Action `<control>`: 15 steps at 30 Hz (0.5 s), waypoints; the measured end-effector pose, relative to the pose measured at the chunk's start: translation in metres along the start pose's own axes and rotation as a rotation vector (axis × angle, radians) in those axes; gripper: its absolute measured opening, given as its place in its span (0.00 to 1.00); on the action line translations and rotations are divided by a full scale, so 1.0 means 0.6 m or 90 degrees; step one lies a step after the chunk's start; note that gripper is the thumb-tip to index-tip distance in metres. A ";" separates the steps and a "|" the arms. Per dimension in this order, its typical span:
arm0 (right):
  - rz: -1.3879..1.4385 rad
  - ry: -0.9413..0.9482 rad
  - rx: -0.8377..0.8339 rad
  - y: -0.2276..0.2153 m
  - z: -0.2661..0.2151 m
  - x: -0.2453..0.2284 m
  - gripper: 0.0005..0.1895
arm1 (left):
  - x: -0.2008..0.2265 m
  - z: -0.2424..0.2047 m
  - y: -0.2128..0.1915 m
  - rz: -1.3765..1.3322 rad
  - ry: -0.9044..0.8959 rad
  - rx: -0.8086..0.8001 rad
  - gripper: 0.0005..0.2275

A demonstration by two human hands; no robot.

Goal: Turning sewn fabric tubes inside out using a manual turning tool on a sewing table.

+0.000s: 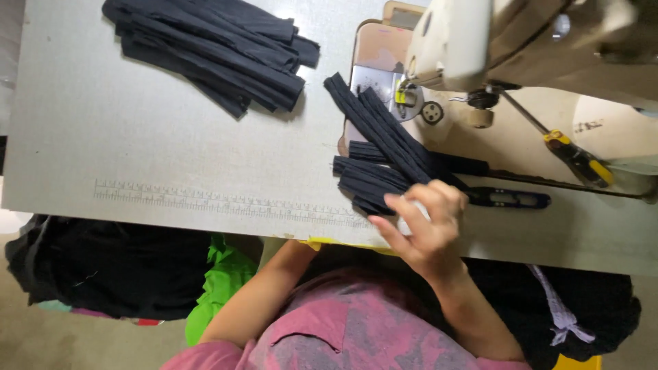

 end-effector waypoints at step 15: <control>-0.020 0.065 -0.008 -0.001 0.012 -0.012 0.11 | 0.061 0.032 -0.154 0.263 -0.120 0.297 0.11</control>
Point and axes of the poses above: each hand's wrist, its own z-axis towards the middle knuckle, its own y-axis out of the palm, x = y × z, the point moved 5 cm from there along z, towards the middle knuckle
